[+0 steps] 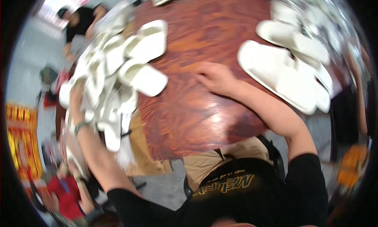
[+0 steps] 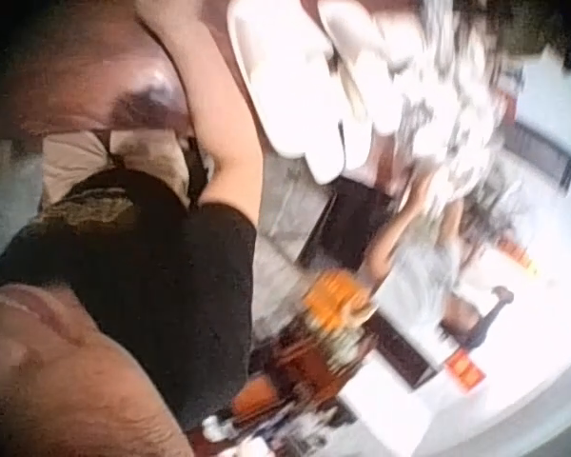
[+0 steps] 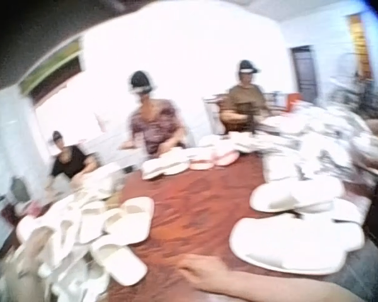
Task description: Trimming and inspecting white slippers at a manufacturing table.
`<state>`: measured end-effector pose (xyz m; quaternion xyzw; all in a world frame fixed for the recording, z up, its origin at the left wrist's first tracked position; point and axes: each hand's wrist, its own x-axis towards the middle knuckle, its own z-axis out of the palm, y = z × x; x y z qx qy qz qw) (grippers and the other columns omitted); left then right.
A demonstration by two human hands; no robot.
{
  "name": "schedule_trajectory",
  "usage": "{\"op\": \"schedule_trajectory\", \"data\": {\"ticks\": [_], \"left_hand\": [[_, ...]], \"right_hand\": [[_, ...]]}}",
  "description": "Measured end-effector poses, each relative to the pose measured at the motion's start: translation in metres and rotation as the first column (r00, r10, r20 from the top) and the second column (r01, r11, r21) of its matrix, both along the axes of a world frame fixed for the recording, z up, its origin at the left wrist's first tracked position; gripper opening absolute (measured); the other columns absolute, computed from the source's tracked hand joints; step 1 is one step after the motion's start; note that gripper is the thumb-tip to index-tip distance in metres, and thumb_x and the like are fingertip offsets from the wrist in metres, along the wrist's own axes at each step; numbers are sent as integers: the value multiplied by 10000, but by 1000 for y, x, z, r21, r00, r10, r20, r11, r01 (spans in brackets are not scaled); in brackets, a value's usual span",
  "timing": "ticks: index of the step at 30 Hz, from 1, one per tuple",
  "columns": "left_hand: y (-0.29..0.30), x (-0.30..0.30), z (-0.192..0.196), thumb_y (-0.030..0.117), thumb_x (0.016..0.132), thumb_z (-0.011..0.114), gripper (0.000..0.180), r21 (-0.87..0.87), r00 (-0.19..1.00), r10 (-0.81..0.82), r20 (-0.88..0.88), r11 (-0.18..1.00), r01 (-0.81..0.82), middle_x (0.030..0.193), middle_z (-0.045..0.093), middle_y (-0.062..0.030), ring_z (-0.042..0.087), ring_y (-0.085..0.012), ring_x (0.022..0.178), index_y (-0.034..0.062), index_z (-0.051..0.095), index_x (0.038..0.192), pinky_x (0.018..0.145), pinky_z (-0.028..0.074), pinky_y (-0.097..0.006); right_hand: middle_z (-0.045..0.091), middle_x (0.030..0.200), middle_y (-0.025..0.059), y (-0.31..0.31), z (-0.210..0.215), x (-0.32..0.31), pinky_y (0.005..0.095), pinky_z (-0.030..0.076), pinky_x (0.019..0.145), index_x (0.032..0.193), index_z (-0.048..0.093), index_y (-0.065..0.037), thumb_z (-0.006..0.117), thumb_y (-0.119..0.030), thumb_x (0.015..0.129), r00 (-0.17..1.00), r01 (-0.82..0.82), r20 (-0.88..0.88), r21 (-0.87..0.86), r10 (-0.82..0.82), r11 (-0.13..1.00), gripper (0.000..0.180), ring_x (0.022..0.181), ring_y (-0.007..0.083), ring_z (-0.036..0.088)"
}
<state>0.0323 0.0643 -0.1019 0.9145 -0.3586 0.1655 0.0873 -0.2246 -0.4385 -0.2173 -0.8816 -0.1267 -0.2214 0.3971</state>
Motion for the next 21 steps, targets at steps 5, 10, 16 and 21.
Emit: {"op": "schedule_trajectory", "data": {"ticks": [5, 10, 16, 21], "left_hand": [[26, -16, 30, 330, 805, 614, 419, -121, 687, 628, -365, 700, -704, 776, 653, -146, 580, -185, 728, -72, 654, 919, 689, 453, -342], [33, -17, 9, 277, 822, 579, 349, -64, 821, 529, -216, 831, -553, 582, 608, -132, 559, -223, 568, -45, 652, 709, 556, 415, -384], [92, -74, -34, 222, 818, 568, 206, -108, 928, 337, 161, 940, -323, 823, 662, -140, 619, -289, 723, 56, 671, 882, 675, 482, -409], [-8, -105, -4, 428, 824, 548, 479, -456, 763, 564, -315, 615, -643, 782, 655, -212, 629, -274, 732, -31, 683, 799, 707, 466, -366]], "right_hand": [[608, 937, 128, -6, 8, -7, 436, 473, 747, 898, 621, -59, 531, -193, 829, 995, -1, -98, 36, 4, 999, 175, 883, 324, 589], [591, 872, 142, -19, 13, -14, 457, 481, 693, 838, 597, -53, 522, -193, 831, 999, 35, 44, -110, -30, 993, 159, 812, 335, 603], [538, 696, 179, -80, 125, -74, 431, 427, 604, 782, 544, 8, 618, -189, 779, 991, 128, 105, -487, -88, 864, 210, 680, 348, 543], [583, 1063, 189, -260, 103, -117, 398, 440, 851, 1156, 497, 0, 754, -186, 646, 809, 289, -125, -767, -575, 573, 601, 996, 336, 553]]}}
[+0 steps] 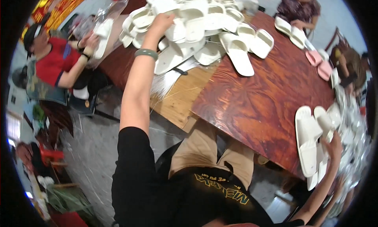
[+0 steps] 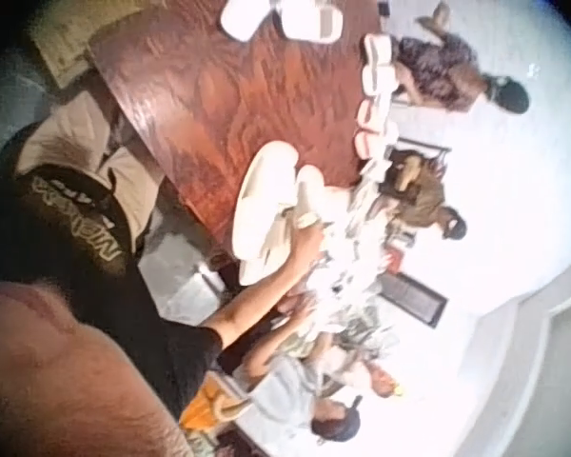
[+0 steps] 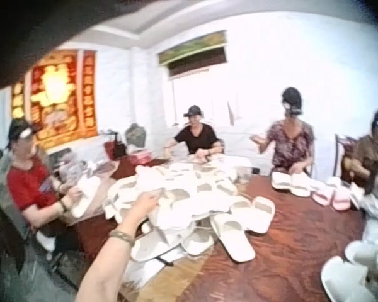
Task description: Trimming and inspecting white slippers at a manufacturing table.
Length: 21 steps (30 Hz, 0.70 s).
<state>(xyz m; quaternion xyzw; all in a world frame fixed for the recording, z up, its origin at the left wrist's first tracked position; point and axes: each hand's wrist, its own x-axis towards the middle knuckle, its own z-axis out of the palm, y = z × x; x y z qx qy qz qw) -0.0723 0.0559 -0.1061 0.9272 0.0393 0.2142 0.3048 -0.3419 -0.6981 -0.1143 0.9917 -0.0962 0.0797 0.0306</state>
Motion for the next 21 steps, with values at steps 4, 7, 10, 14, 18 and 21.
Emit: {"op": "schedule_trajectory", "data": {"ticks": [4, 7, 10, 14, 18, 21], "left_hand": [[34, -41, 8, 304, 801, 523, 375, -173, 987, 148, 67, 976, -135, 826, 651, -208, 617, -279, 784, -39, 676, 805, 717, 456, -354], [4, -67, 21, 219, 763, 524, 295, -367, 994, 1, 106, 930, 38, 753, 634, -140, 578, -227, 714, -42, 659, 797, 658, 443, -334], [-37, -85, 38, 144, 736, 549, 211, -352, 978, -145, 151, 917, 190, 668, 574, -35, 496, -146, 592, -28, 642, 817, 540, 408, -311], [10, -29, 7, 208, 778, 546, 241, 13, 993, -113, 19, 994, 112, 746, 650, -65, 571, -157, 650, 10, 674, 826, 593, 443, -294], [76, -6, -26, 215, 833, 537, 243, -116, 980, -193, 41, 974, 197, 684, 606, -42, 535, -124, 602, 16, 651, 914, 539, 413, -272], [4, -29, 6, 184, 805, 591, 221, -521, 942, -166, 293, 798, 303, 757, 570, -66, 538, -169, 659, -14, 563, 899, 576, 442, -314]], "right_hand": [[574, 1098, 166, 16, -27, 51, 329, 409, 879, 1187, 466, 72, 694, -231, 739, 975, -163, -40, 539, 218, 827, 588, 1038, 244, 530], [569, 1006, 193, 29, -45, 61, 329, 418, 815, 1073, 512, 69, 634, -235, 777, 999, -40, -17, 351, 49, 936, 442, 921, 273, 541], [579, 762, 178, -24, -76, 67, 344, 421, 724, 828, 552, 49, 555, -174, 775, 937, -212, 336, 342, 92, 916, 229, 756, 264, 536], [616, 857, 105, 41, -35, 56, 290, 424, 733, 919, 566, 68, 580, -143, 804, 953, -250, 277, 506, 119, 826, 240, 812, 156, 533], [615, 872, 96, 112, -30, 72, 289, 425, 738, 963, 573, 61, 549, -116, 818, 944, -325, 244, 589, 221, 740, 231, 810, 155, 532], [615, 878, 88, 146, -10, 68, 284, 428, 712, 967, 578, 45, 513, -119, 820, 970, -228, 208, 613, 123, 756, 230, 793, 157, 543]]}}
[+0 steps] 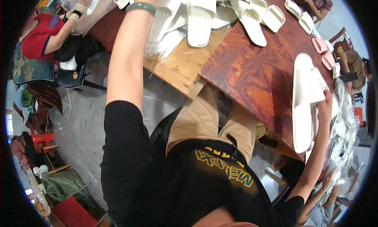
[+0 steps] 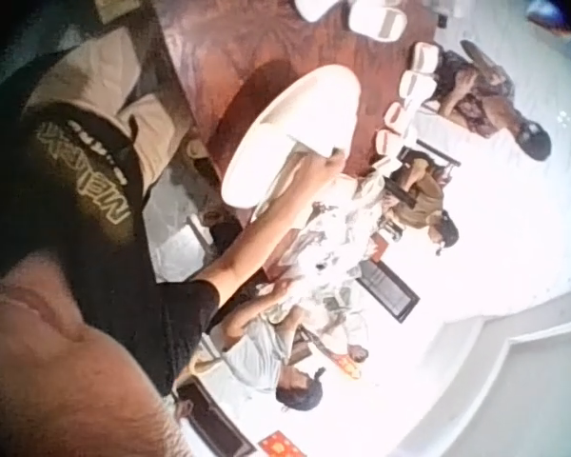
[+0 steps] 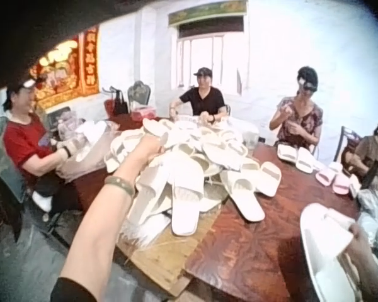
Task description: Trimming and inspecting white slippers at a manufacturing table.
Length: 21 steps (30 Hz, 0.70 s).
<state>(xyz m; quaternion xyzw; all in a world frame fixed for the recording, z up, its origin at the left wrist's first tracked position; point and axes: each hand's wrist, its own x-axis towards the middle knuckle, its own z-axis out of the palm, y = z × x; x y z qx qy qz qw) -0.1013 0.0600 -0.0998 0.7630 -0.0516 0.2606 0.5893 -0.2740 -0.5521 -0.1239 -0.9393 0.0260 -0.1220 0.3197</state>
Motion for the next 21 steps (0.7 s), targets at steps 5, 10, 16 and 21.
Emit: {"op": "schedule_trajectory", "data": {"ticks": [5, 10, 16, 21], "left_hand": [[-32, -67, 23, 205, 827, 592, 151, -250, 954, -297, 33, 922, 296, 793, 574, -36, 524, -112, 673, 60, 562, 858, 581, 439, -275], [-68, -108, 22, 332, 917, 491, 385, 232, 798, -440, -411, 796, 559, 617, 536, 38, 402, 4, 528, 22, 587, 1124, 469, 296, -169], [-189, -167, -18, 265, 951, 441, 356, -238, 247, -769, -589, 458, 856, 663, 521, 31, 383, -27, 526, -12, 541, 1152, 463, 286, -168], [-285, -149, -66, 197, 967, 385, 309, -319, 240, -741, -627, 525, 789, 703, 545, 3, 352, -26, 504, -9, 518, 1154, 439, 277, -175]], "right_hand": [[590, 829, 69, 74, -9, 24, 263, 426, 515, 1059, 552, 27, 503, -114, 788, 989, -23, -129, 314, 67, 949, 308, 662, 119, 536], [553, 852, 86, 135, -50, 27, 250, 494, 585, 1208, 419, 80, 569, -211, 844, 945, -17, -274, 506, 180, 862, 490, 712, 141, 544], [628, 1045, 148, 96, -1, -4, 330, 483, 729, 1143, 573, 2, 580, -223, 873, 960, -269, -9, -320, 281, 908, 351, 903, 214, 593], [542, 1222, 160, 72, -48, 60, 352, 362, 985, 1191, 541, -12, 486, -315, 916, 885, -101, 374, -424, 276, 900, 413, 1136, 267, 501]]}}
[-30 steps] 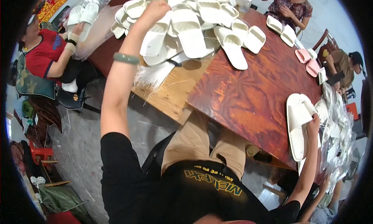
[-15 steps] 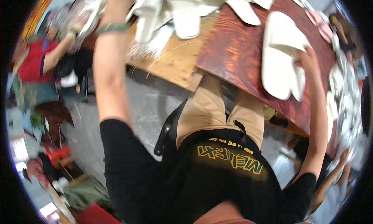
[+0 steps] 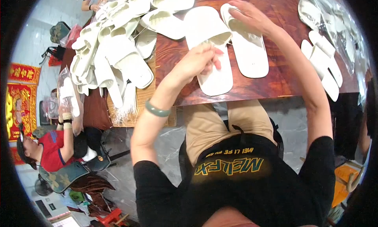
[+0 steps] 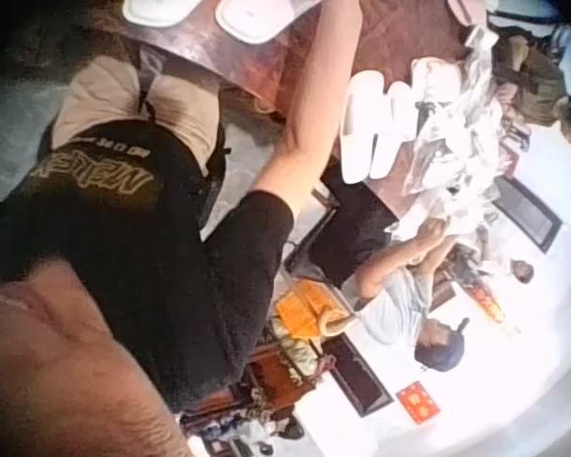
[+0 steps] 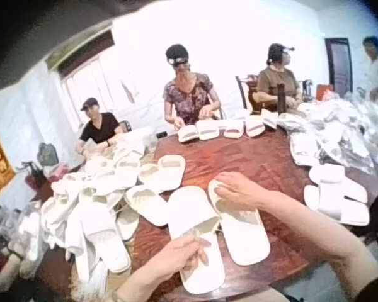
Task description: Trimming and inspecting white slippers at a manufacturing table.
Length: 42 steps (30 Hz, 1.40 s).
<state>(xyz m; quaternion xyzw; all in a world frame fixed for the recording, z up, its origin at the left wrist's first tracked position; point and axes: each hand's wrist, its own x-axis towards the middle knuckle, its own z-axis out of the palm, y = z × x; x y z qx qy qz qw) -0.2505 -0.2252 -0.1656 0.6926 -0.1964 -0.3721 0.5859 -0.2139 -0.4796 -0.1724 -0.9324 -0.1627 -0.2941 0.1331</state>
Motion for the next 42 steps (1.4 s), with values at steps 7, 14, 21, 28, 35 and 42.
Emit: {"op": "schedule_trajectory", "data": {"ticks": [7, 14, 21, 28, 35, 42], "left_hand": [[-3, -1, 2, 232, 990, 358, 334, -8, 987, 162, -16, 987, -162, 708, 585, -43, 275, -15, 403, -5, 491, 1183, 354, 202, -179], [9, 3, -5, 198, 978, 380, 288, -18, 972, 221, -85, 975, -223, 717, 640, -98, 277, -23, 344, -42, 534, 1016, 322, 188, -194], [-3, -14, 0, 129, 940, 380, 218, 47, 964, 236, 122, 969, -243, 681, 639, -43, 363, -14, 470, 28, 571, 966, 420, 284, -179], [12, -22, 0, 256, 980, 398, 292, 2, 984, 165, 67, 986, -165, 687, 626, -47, 309, -15, 449, 17, 567, 977, 407, 244, -175], [26, -46, 0, 163, 939, 444, 217, 57, 834, 296, 466, 930, -362, 688, 626, -34, 384, -28, 456, -13, 570, 933, 420, 302, -183], [8, -45, 0, 229, 837, 559, 223, 136, 454, 160, 877, 822, -554, 616, 594, -162, 604, -354, 609, 43, 633, 738, 543, 456, -430]], "right_hand": [[595, 1049, 108, 6, -8, -16, 375, 429, 859, 1010, 619, -56, 431, -363, 891, 946, -254, -141, 244, 293, 936, 379, 981, 275, 568], [640, 810, 96, 24, 40, -39, 274, 483, 581, 848, 614, 37, 586, -68, 851, 871, -447, 184, -87, 455, 890, 109, 682, 163, 613], [609, 779, 66, 73, 30, -41, 369, 438, 694, 715, 651, -101, 626, -178, 708, 876, -482, -152, -233, 458, 845, 82, 805, 234, 593], [556, 775, 46, 75, 19, -47, 324, 386, 748, 709, 630, -101, 624, -189, 699, 857, -510, -60, -239, 512, 826, 88, 809, 193, 550], [550, 825, 77, 68, 33, -47, 350, 409, 775, 771, 624, -60, 634, -180, 729, 844, -523, -244, -182, 477, 832, 128, 842, 232, 533], [620, 954, 164, 53, 2, 46, 394, 460, 759, 962, 621, -29, 529, -234, 867, 873, -354, -311, 127, 376, 927, 244, 888, 326, 580]]}}
